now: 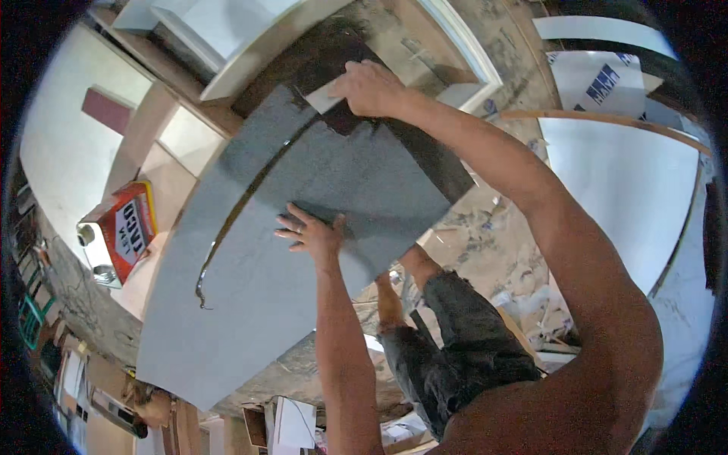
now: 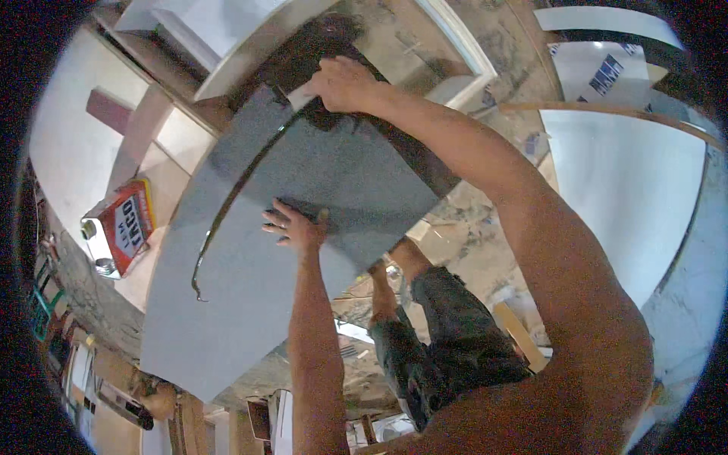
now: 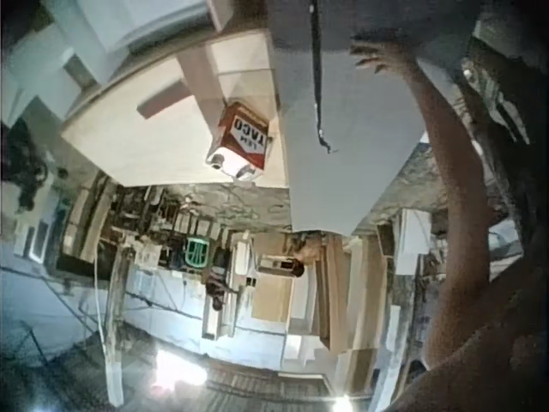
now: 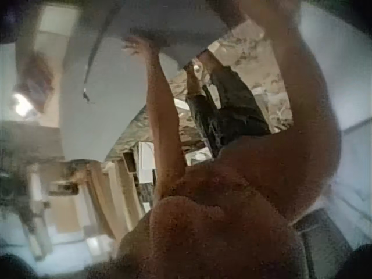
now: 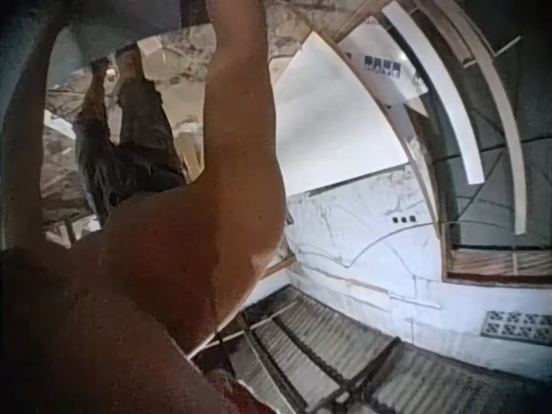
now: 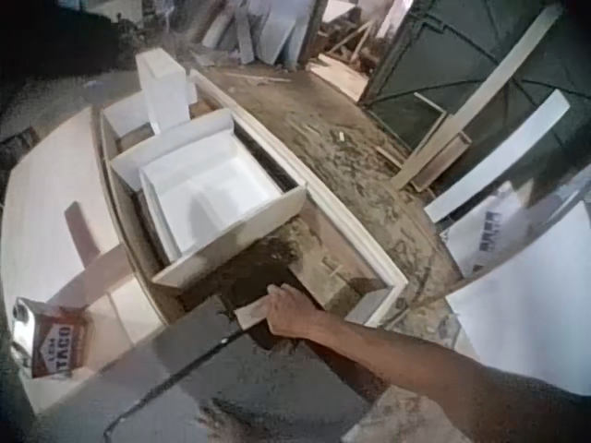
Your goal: The person applies adhesive to a grey wood panel using a spreader, then places a large wood veneer sheet on top of another surface.
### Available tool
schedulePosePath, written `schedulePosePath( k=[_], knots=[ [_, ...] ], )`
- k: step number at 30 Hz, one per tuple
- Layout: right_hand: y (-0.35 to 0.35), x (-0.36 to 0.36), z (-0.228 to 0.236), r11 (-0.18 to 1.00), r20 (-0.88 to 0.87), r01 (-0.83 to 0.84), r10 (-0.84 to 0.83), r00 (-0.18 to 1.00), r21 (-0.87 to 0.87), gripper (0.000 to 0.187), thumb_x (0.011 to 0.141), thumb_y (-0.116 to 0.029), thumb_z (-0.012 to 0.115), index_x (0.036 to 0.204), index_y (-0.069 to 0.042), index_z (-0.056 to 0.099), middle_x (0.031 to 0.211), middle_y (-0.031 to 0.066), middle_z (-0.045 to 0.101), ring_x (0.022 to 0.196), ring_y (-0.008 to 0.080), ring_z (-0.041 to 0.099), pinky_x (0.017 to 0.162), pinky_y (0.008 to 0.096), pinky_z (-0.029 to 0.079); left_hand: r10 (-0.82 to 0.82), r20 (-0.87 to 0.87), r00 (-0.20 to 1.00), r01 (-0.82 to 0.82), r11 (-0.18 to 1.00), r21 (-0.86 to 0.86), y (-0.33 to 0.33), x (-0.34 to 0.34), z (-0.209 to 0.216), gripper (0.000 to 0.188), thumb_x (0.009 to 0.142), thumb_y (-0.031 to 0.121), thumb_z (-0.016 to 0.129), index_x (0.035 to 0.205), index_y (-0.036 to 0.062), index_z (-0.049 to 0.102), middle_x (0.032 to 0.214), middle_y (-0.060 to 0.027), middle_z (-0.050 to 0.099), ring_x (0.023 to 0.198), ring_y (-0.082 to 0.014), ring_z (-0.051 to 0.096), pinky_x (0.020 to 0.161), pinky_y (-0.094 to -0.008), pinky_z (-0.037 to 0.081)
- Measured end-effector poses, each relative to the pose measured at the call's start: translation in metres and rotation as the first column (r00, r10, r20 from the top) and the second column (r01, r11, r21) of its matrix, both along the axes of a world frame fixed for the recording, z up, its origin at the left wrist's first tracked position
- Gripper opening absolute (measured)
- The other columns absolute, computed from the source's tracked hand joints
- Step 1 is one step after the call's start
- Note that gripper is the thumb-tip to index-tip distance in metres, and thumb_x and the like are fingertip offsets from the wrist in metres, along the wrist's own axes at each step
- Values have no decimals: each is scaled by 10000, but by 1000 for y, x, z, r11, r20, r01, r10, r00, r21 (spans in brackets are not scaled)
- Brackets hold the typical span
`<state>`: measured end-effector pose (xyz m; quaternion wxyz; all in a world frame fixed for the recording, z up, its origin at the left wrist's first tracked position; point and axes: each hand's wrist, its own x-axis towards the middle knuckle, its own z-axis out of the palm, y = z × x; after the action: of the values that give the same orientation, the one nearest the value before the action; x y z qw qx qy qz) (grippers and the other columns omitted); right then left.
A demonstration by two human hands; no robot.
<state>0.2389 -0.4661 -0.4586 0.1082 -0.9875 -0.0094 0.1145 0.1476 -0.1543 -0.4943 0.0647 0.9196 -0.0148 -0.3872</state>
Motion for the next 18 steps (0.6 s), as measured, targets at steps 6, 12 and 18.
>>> schedulePosePath(
  k=[6,12,18],
  knots=[
    [10,-170,11,984,-237,-176,170,957,-4,344,785,-222,615,1114,-236,715,1125,24,679,1135,248,581,988,451,456,-21,43,999,22,1000,-22,1,-3,-5,1317,724,483,859,1579,67,-53,1585,-364,-101,1416,-645,-77,998,-823,255],
    [30,-365,22,986,-346,-166,162,924,18,374,720,-215,692,1092,-254,718,1110,17,684,1129,255,587,991,474,457,-43,88,995,46,999,-29,0,-5,-8,1306,725,517,842,1579,87,-49,1584,-361,-96,1415,-645,-85,989,-829,260],
    [52,-454,70,926,-408,282,-164,898,250,482,686,-11,649,1151,-128,704,1103,86,706,1050,311,623,963,437,476,-23,152,988,34,997,-70,5,4,-5,1295,734,513,837,1580,96,-51,1582,-361,-70,1414,-647,-76,988,-830,263]
  ],
)
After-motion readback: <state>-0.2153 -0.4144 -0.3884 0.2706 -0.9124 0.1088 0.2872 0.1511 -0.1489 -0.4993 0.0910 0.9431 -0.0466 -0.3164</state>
